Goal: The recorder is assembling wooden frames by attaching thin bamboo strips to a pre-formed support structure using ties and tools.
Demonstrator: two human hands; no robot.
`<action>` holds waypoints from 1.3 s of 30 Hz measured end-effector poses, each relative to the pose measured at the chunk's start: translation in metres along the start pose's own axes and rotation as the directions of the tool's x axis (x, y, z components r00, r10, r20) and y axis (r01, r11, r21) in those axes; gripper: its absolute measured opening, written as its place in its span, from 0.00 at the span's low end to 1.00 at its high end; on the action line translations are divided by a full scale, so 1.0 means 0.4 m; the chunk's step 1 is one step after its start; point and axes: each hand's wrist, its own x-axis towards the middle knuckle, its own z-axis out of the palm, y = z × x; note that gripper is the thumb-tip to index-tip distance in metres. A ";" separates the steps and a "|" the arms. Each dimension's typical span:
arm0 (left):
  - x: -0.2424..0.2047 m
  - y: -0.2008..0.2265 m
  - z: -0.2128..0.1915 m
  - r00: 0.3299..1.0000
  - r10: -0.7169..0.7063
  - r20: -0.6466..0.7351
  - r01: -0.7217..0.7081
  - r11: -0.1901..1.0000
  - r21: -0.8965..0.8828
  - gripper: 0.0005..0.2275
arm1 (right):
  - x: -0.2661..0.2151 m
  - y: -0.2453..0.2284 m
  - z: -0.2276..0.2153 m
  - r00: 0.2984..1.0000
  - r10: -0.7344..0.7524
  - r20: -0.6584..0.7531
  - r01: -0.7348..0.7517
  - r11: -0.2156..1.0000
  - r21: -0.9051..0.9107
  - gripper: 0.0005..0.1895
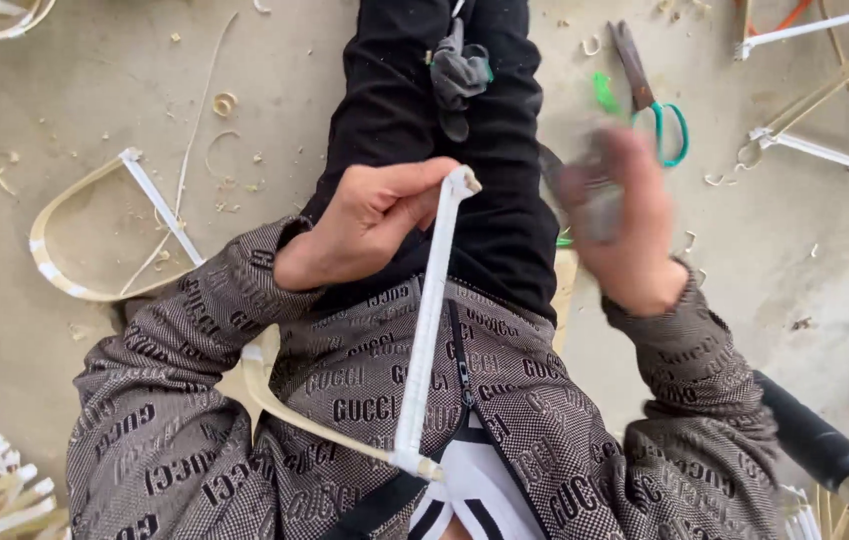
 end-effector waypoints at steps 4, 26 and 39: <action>0.000 0.015 0.008 0.999 -0.046 0.026 0.047 0.998 -0.042 0.13 | 0.030 -0.021 -0.013 0.957 0.168 -0.238 -0.113 0.967 0.229 0.13; 0.092 0.146 -0.006 0.996 0.080 -0.041 -0.078 0.996 0.044 0.17 | 0.107 -0.070 0.177 0.866 0.468 0.174 -0.132 -0.122 0.984 0.14; 0.086 -0.032 -0.019 0.995 -0.012 -0.096 -0.005 0.985 -0.174 0.14 | 0.091 -0.011 -0.051 0.989 0.056 -0.136 -0.008 0.945 0.326 0.26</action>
